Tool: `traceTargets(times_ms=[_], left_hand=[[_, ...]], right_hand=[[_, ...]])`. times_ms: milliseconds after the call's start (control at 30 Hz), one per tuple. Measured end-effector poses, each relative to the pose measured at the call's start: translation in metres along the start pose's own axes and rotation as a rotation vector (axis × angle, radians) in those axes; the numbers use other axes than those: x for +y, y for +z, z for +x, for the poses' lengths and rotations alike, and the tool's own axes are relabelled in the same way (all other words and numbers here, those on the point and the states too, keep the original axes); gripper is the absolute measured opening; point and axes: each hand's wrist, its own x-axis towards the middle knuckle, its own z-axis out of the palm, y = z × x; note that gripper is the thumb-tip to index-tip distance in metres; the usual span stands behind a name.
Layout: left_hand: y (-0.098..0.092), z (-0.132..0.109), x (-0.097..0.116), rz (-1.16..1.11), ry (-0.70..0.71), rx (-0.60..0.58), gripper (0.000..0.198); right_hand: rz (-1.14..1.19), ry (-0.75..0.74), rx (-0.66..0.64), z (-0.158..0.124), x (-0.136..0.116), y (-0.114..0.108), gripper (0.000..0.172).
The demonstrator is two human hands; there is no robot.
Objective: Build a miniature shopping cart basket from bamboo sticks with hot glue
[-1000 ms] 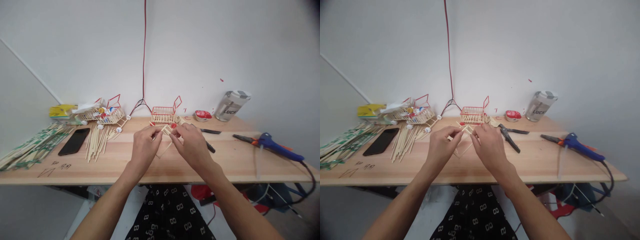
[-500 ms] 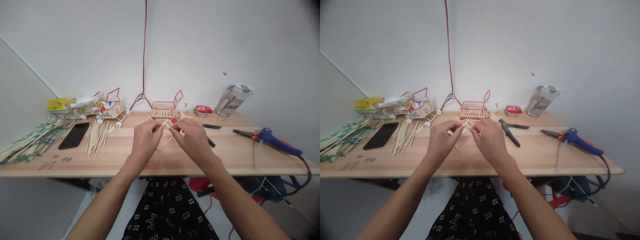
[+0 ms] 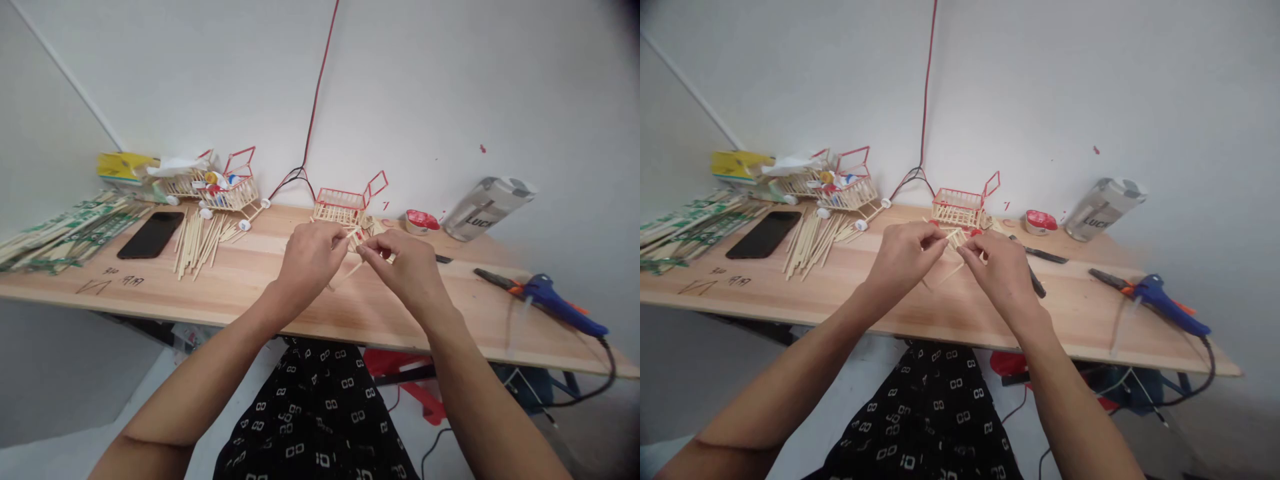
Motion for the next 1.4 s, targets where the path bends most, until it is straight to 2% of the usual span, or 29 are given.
traceTargets(times_ms=[267,533,900,1400], left_hand=[[-0.002,0.003,0.004,0.008,-0.009,-0.056,0.021],[-0.003,0.003,0.004,-0.017,-0.012,-0.055,0.021],[-0.002,-0.002,0.000,-0.018,-0.006,-0.028,0.014],[-0.001,-0.007,0.002,-0.020,0.044,-0.030,0.013]], right_hand=[[-0.027,-0.042,-0.017,0.000,0.005,-0.001,0.017],[-0.086,-0.062,-0.017,-0.002,0.005,-0.001,0.017],[-0.046,-0.059,0.030,-0.008,0.002,0.004,0.015],[-0.203,-0.067,0.041,-0.015,0.001,0.005,0.016]])
